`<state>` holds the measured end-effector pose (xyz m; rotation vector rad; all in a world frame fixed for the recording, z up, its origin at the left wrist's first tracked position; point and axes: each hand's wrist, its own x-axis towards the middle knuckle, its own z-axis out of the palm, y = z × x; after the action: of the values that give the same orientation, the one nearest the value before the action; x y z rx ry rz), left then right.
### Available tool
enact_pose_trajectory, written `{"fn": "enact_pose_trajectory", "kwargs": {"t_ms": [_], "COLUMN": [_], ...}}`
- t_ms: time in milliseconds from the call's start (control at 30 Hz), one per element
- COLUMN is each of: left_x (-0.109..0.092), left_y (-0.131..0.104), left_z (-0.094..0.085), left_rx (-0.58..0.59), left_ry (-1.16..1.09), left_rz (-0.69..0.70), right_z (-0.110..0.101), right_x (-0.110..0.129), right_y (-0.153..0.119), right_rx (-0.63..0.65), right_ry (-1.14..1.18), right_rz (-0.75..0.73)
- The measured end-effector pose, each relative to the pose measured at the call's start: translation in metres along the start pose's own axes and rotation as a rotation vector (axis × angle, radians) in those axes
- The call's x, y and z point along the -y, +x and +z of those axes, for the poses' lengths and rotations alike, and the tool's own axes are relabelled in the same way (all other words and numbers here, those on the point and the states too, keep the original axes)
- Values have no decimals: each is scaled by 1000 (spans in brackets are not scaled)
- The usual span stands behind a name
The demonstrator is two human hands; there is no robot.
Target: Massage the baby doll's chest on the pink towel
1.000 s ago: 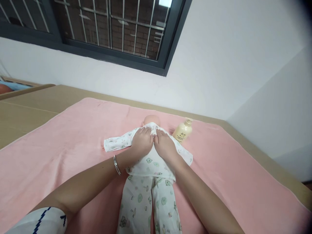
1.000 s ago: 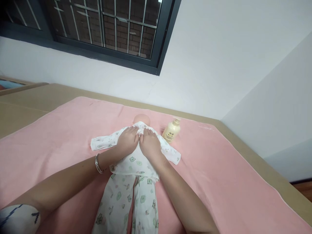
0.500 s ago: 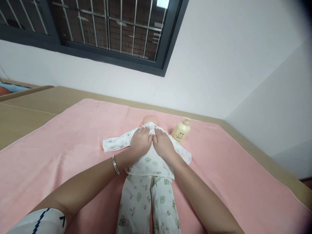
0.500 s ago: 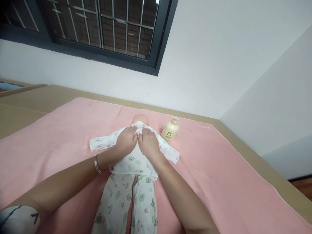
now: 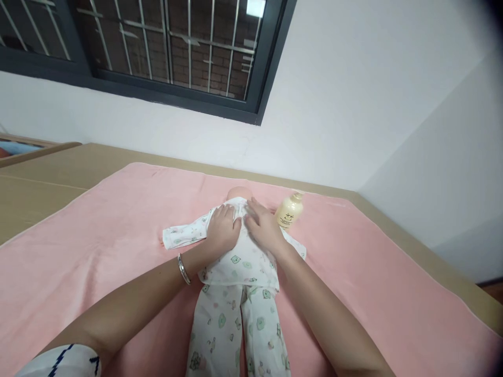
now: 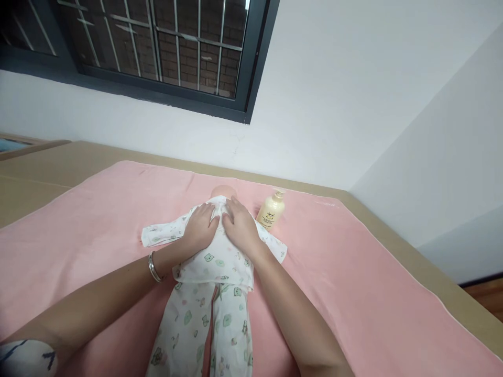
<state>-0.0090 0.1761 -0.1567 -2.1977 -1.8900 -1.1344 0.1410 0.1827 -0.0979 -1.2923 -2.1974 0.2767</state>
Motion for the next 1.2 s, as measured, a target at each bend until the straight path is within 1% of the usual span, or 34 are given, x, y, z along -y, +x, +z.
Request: {"fn": "enact_pose_trajectory", "kwargs": {"t_ms": [67,100,200,233,267,367,433,467,500,600,633,667,767,800,867,933,967,1000,1067,1133,1200], "left_x": [1,1,2,3,3,3,2,2,2,2,1,1,1,0,0,-1,-1,-2,-7,-17,-35], "left_y": [-1,-2,-3,-4,-4,-5,-5,-5,-5,-4,-4,-4,-3,-2,-1,1,2,3,5,9,17], "left_z": [1,2,3,3,3,2,2,2,2,3,3,3,2,2,0,-2,-4,-6,-12,-19,-28], "left_rx": [-10,-13,-26,-31,-36,-48,-53,-53,-51,-23,-6,13,68,80,93,102,107,113,118,95,64], "left_ry": [-10,-18,-47,-56,-64,-75,-76,-75,-75,-77,-78,-80,-87,-90,-98,-115,-132,-157,-249,-436,-756], "left_rz": [-20,-26,-26,-21,-16,-10,-13,-15,-17,-27,-33,-39,-56,-61,-74,-85,-90,-96,-125,-193,-292], "right_z": [6,10,17,17,15,7,6,7,8,11,10,9,6,6,8,6,2,-4,-25,-52,-78], "right_x": [3,4,5,5,5,5,4,4,3,4,5,7,10,11,12,13,13,13,11,5,-8], "right_y": [-2,-3,-4,-4,-4,-4,-4,-4,-4,-4,-4,-4,-6,-6,-7,-7,-7,-7,-6,-5,-4], "right_rx": [-67,-62,43,65,62,-54,-126,-119,-84,98,128,122,-2,-20,29,128,161,167,105,-46,-222], "right_ry": [-6,-13,-22,-15,-4,23,15,5,-6,-46,-54,-58,-66,-74,-97,-108,-101,-86,-45,-12,1], "right_rz": [14,14,8,5,4,5,28,32,29,0,-7,-7,-2,-7,-28,-56,-69,-77,-78,-39,33]}}
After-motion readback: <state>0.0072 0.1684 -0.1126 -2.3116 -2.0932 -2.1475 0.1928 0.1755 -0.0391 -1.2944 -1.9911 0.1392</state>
